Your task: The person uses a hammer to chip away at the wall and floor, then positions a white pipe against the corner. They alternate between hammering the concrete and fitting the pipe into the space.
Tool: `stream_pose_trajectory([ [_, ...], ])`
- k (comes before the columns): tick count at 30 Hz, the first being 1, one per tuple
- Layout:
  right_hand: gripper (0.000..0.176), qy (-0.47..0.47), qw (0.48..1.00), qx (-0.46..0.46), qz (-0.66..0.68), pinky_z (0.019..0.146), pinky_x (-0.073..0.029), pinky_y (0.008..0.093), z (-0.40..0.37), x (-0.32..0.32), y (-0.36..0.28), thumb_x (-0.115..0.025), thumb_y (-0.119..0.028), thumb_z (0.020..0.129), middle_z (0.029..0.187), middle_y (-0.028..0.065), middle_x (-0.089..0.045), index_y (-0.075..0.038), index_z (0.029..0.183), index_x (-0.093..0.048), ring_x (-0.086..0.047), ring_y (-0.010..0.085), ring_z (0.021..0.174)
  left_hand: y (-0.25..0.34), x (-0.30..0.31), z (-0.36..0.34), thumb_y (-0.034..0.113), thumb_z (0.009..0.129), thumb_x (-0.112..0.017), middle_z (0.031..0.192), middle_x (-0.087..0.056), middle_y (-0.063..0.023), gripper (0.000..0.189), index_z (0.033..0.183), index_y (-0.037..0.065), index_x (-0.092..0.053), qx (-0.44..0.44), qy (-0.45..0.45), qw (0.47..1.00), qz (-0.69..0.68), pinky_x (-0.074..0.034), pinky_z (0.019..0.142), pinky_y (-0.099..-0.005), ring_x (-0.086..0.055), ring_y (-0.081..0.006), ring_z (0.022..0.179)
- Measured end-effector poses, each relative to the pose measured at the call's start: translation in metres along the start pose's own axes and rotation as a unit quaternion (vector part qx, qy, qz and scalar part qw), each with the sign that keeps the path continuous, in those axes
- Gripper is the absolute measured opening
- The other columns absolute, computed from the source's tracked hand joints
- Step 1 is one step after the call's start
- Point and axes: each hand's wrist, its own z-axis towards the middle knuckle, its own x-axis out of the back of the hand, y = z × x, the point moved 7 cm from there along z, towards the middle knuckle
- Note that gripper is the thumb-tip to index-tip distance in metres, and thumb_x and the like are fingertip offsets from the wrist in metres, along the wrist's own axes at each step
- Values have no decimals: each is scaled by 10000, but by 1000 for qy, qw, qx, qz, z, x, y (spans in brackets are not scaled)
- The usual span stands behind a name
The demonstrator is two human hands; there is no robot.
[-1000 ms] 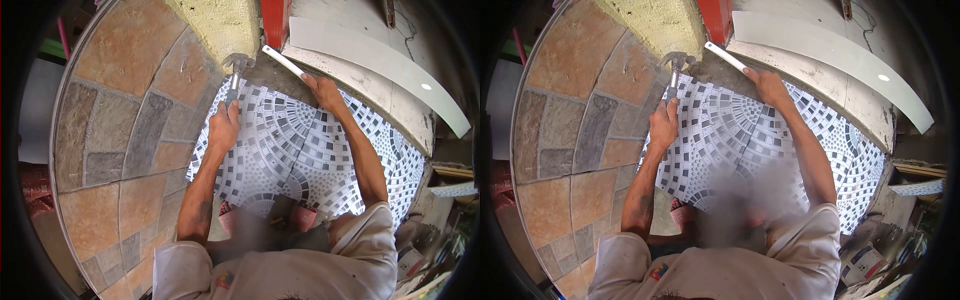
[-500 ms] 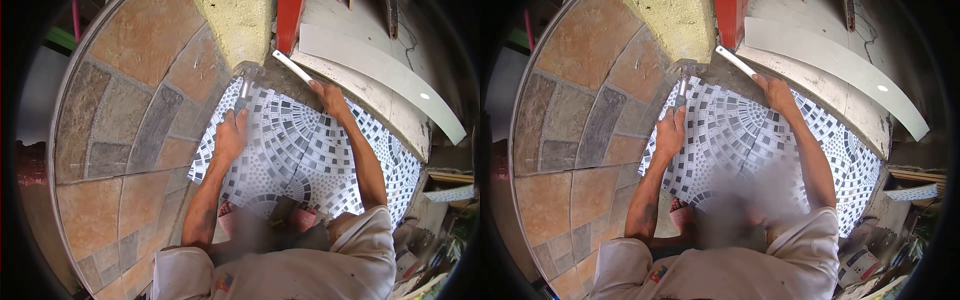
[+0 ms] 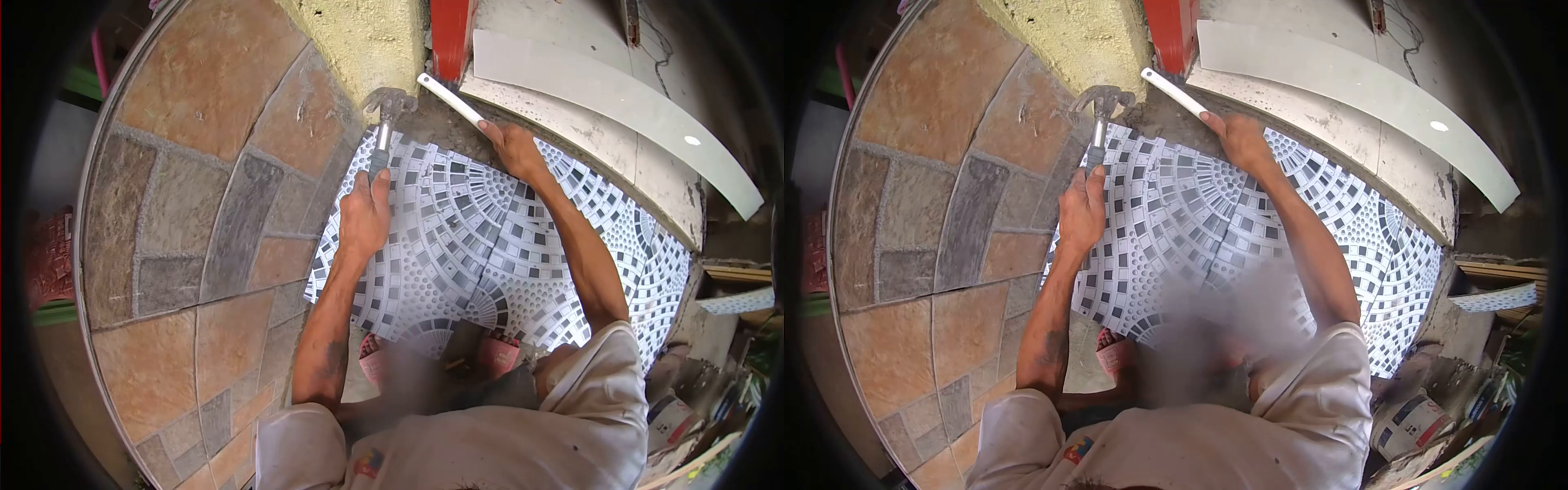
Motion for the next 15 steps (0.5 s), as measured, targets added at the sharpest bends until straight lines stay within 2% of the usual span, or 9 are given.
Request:
stream_pose_trajectory([
  [1, 725, -6, 1000, -2, -7, 694, -462, 468, -3, 1, -3, -406, -624, 955, 650, 222, -577, 53, 835, -637, -571, 402, 666, 6, 3, 4, 352, 1005, -466, 740, -606, -314, 421, 930, -59, -515, -14, -1, 1000, 6, -465, 603, -493, -616, -478, 670],
  [5, 701, -18, 1000, -7, -24, 719, -457, 488, -7, -1, 1, -400, -604, 964, 681, 251, -583, 46, 909, -655, -580, 439, 712, 43, 10, 13, 339, 999, -478, 703, -620, -284, 381, 957, -39, -498, -64, 91, 993, -32, -473, 584, -492, -615, -475, 648],
  [7, 713, -21, 999, -25, -16, 729, -456, 512, -8, 1, -1, -406, -617, 956, 710, 265, -605, 44, 878, -663, -601, 454, 749, 53, 8, 19, 344, 995, -483, 683, -621, -285, 377, 974, -33, -490, -93, 134, 985, -59, -481, 593, -507, -618, -480, 655],
  [10, 731, -28, 999, -29, 5, 732, -457, 525, -8, 2, -2, -405, -627, 951, 725, 275, -616, 49, 855, -665, -616, 459, 778, 29, -22, 49, 360, 988, -486, 664, -614, -302, 400, 992, -40, -484, -63, 53, 989, 123, -483, 602, -547, -614, -498, 653],
  [13, 740, -40, 999, -34, 13, 730, -458, 494, -2, 1, 4, -397, -626, 956, 690, 257, -596, 58, 834, -651, -597, 437, 744, 27, -29, 62, 367, 985, -484, 669, -608, -326, 414, 1016, -46, -471, -80, 21, 985, 151, -474, 601, -578, -609, -511, 642],
  [15, 746, -42, 999, -32, 15, 729, -458, 477, 3, -2, 6, -395, -627, 957, 670, 247, -585, 62, 812, -639, -587, 423, 720, 37, -20, 54, 367, 985, -481, 686, -611, -334, 417, 994, -50, -490, -66, 47, 991, 102, -476, 612, -580, -606, -522, 652],
])
